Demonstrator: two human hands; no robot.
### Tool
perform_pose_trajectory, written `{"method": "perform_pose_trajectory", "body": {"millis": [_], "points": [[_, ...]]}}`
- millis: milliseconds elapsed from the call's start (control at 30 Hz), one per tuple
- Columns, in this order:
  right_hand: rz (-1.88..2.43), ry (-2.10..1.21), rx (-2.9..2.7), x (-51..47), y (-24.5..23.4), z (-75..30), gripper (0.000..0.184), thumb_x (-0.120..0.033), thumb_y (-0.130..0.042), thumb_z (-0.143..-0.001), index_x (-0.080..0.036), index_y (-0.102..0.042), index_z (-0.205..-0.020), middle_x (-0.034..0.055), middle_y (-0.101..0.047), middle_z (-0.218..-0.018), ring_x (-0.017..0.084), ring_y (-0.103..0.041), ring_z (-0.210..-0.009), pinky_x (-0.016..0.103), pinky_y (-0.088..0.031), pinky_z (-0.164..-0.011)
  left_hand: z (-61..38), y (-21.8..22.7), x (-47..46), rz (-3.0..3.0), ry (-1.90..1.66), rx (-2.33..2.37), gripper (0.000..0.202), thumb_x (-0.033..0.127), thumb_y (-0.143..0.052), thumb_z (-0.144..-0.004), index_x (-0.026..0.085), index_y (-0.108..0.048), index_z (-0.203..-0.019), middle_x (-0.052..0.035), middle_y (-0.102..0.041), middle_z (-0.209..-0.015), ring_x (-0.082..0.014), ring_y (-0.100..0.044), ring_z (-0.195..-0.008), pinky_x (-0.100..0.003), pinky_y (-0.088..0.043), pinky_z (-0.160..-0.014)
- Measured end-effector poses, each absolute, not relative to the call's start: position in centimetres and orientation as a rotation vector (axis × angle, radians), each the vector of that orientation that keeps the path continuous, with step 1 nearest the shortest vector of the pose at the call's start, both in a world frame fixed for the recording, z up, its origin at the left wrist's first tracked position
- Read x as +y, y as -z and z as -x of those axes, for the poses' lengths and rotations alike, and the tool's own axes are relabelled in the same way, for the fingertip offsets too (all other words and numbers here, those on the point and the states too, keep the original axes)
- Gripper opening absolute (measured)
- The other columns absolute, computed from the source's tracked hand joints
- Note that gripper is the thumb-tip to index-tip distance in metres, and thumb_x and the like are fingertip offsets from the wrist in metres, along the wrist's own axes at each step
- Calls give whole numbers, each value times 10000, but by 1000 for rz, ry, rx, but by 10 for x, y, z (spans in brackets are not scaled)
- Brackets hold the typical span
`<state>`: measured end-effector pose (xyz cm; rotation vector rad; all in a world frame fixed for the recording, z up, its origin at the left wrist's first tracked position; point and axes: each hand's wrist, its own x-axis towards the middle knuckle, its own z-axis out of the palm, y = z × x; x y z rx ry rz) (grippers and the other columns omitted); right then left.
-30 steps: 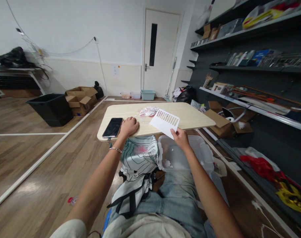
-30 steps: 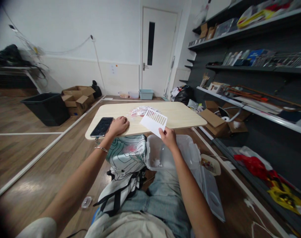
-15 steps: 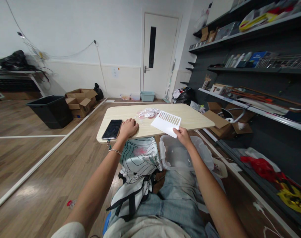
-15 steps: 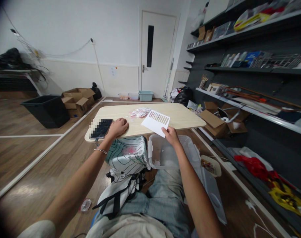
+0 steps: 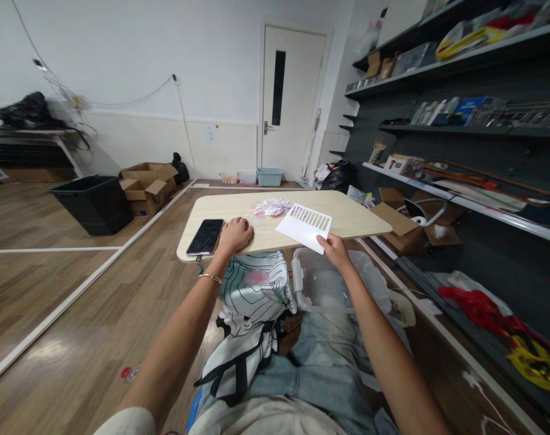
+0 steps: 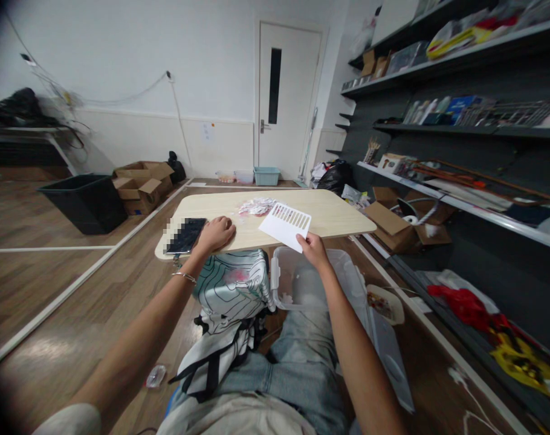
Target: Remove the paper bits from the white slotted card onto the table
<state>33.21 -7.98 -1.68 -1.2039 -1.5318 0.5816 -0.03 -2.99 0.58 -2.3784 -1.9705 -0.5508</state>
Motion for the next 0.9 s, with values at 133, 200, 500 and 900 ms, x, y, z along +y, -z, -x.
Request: {"method": "perform_pose_trajectory", "body": {"millis": [133,200,500,900], "points": [[1191,-585,-1506,-80,19,-333,471,-606,-669,-757,-137,-713,-770,49,-677,-700,213,-592,-694,302,-465,-621,0,-5,-29,2378,557,-1962,359,367,-381,-1014,183,-661,-1141,-153,-671,-1322,-297,-585,-1281,-426,-425,-1086],[1192,-581,-1500,-79,19,-334,467,-604,-675,-751,-138,-713,-758,51,-678,-696,215,-595,-692,301,-464,-618,0,-5,-29,2376,556,-1959,357,369,-380,-1015,186,-660,-1137,-149,-673,-1321,-294,-586,-1280,-420,-425,-1085],[1197,-564,-1493,-79,17,-337,461,-587,-671,-753,-129,-719,-783,60,-697,-724,225,-609,-707,317,-477,-646,2,-4,-28,2378,570,-1950,360,376,-382,-1013,183,-662,-1130,-148,-676,-1314,-291,-596,-1263,-422,-429,-1081],[1198,-558,-1477,-82,16,-338,452,-584,-673,-745,-134,-713,-763,60,-693,-714,226,-611,-707,316,-480,-644,1,-2,-27,2376,563,-1944,372,377,-376,-1011,178,-661,-1143,-156,-673,-1317,-299,-591,-1269,-431,-431,-1077]]}}
